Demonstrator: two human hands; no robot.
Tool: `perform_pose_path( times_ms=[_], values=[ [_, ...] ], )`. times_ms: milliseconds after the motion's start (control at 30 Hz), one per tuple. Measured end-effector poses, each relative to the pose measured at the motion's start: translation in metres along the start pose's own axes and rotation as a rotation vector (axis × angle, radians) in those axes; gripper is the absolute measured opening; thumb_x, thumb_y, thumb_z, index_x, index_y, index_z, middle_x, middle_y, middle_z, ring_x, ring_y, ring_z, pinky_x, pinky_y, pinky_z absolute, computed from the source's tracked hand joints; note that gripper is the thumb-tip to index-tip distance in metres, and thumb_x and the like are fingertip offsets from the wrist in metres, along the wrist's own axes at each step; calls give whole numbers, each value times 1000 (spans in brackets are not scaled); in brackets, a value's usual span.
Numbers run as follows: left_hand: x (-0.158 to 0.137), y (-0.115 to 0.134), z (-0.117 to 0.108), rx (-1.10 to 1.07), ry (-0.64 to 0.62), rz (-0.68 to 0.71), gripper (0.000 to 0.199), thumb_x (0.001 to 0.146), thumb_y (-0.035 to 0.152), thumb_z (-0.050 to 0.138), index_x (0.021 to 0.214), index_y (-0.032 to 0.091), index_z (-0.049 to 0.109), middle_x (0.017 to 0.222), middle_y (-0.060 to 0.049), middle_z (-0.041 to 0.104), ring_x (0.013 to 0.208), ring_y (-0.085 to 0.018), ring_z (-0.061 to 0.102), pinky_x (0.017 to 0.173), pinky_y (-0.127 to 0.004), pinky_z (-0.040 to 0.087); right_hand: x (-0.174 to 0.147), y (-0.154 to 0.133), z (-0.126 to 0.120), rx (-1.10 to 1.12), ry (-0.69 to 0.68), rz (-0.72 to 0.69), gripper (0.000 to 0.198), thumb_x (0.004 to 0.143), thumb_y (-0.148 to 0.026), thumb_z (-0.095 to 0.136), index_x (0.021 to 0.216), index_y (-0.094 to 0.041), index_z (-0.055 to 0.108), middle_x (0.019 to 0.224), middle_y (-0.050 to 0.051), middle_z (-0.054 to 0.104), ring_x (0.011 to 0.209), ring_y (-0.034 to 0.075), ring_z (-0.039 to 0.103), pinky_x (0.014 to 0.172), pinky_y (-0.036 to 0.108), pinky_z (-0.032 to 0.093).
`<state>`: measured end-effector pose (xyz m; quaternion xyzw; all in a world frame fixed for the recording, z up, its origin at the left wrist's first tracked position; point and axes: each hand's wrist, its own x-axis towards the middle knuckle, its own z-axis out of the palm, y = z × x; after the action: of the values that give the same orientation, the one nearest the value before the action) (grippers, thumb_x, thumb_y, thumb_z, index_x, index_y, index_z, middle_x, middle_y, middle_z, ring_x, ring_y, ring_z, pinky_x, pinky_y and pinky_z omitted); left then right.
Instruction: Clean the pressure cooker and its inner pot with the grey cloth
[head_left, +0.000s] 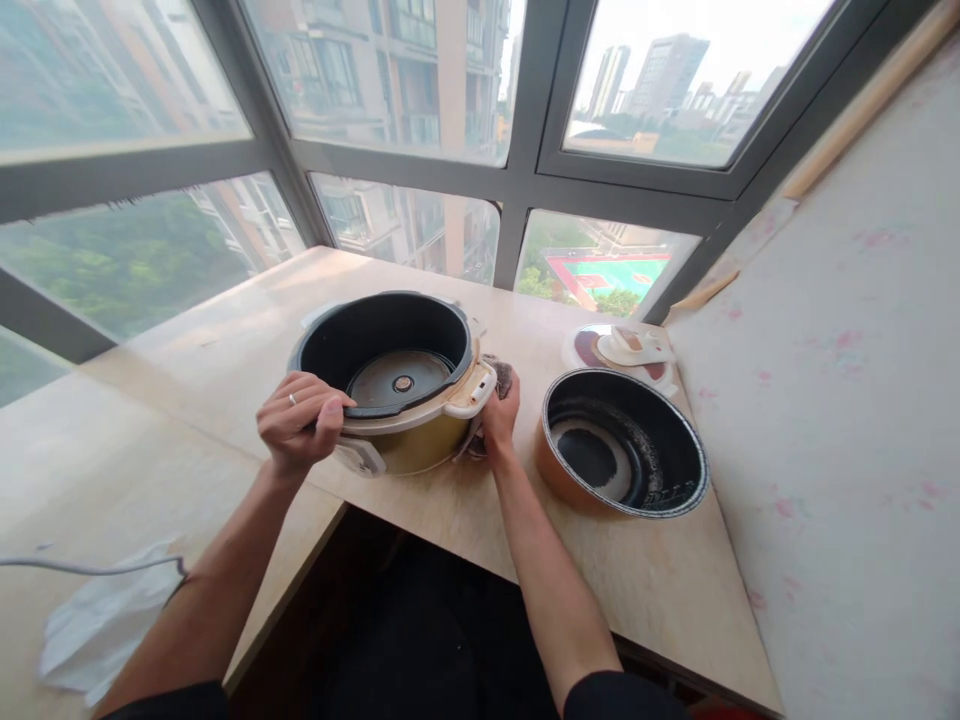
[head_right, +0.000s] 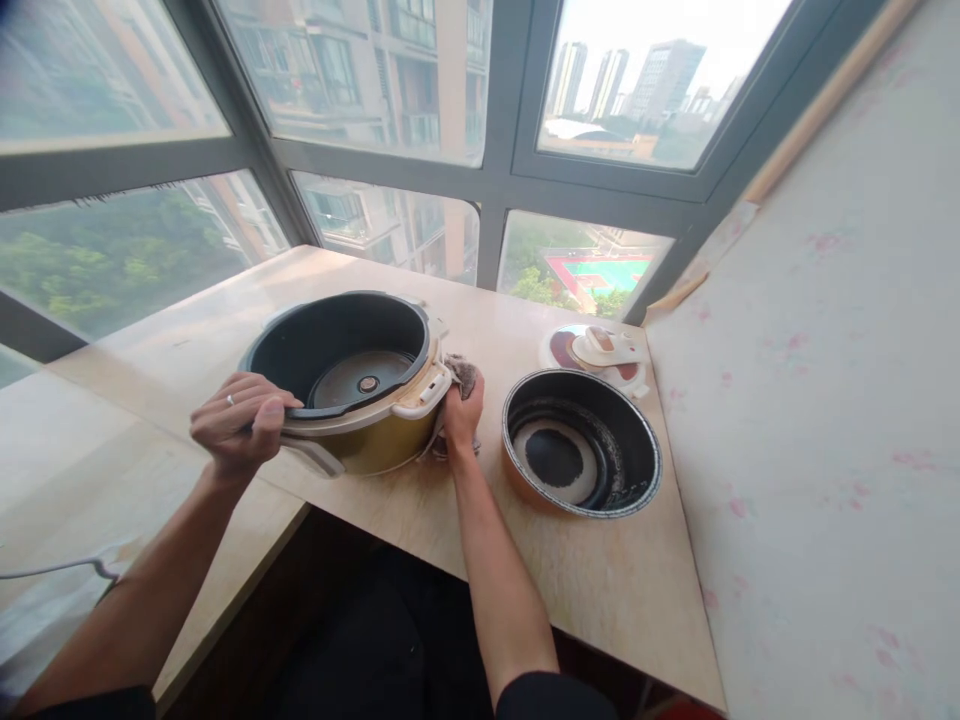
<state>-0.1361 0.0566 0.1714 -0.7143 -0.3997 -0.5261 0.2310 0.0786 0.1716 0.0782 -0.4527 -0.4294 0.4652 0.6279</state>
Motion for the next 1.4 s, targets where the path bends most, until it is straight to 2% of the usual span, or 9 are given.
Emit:
perform_pose_path(
  times_ms=[167,333,467,600,767,867,1033,1233,1400],
  values=[
    [-3,0,0,34,6,-117,27,89,20,55,64,20,64,55,-2,64,48,-15,57,59,-36,46,-103,-17,23,-52,261,-190,52,90,-25,53,139,-17,39,144,19,46,135,26,45,117,51,32],
    [-4,1,1,9,40,-143,27,88,20,56,63,20,67,55,-1,64,48,-14,56,60,-35,46,-195,-7,47,-199,149,-428,46,94,-18,46,139,-18,35,140,22,41,132,30,48,103,55,47],
    [-1,3,0,-28,31,-179,28,88,16,56,64,21,69,55,0,62,50,-14,55,62,-34,46,-169,11,46,-262,264,-621,54,93,-20,50,144,-18,32,133,22,46,127,32,50,101,59,46],
    [1,4,0,-51,24,-200,28,88,17,57,63,21,70,53,1,61,50,-14,55,62,-34,45,-94,10,24,-185,404,-361,50,92,-23,48,141,-15,38,135,21,49,130,29,49,110,56,38],
    [3,4,-2,-116,10,-199,27,86,14,58,64,21,70,55,1,63,49,-13,55,62,-34,44,4,-7,1,-70,63,-105,45,80,-29,60,122,-13,57,119,12,65,110,23,60,106,46,43],
    [4,-3,-7,-166,-9,-238,28,86,15,58,62,21,70,55,1,64,49,-14,55,62,-34,44,24,-12,-3,-34,-37,-25,46,76,-31,66,116,-10,60,112,13,68,103,23,63,102,44,46],
    [12,-29,-21,-260,-49,-401,41,87,23,58,47,22,63,45,1,57,44,-13,50,59,-34,44,-41,-15,-13,-3,79,-149,55,82,-33,67,131,-12,54,131,15,62,120,25,59,106,44,44],
    [17,-68,-29,-248,-94,-527,49,83,37,63,36,23,57,39,-1,51,45,-14,51,57,-31,47,-142,-25,-43,-84,-8,-225,50,87,-26,67,134,-16,53,135,15,59,122,24,60,104,40,48],
    [9,-58,-30,-146,87,-711,43,81,43,68,46,20,59,67,-6,69,71,-19,67,92,-41,55,-150,-31,-51,-58,-116,-184,50,87,-28,69,133,-16,55,129,15,64,118,24,64,101,39,51]
  ],
)
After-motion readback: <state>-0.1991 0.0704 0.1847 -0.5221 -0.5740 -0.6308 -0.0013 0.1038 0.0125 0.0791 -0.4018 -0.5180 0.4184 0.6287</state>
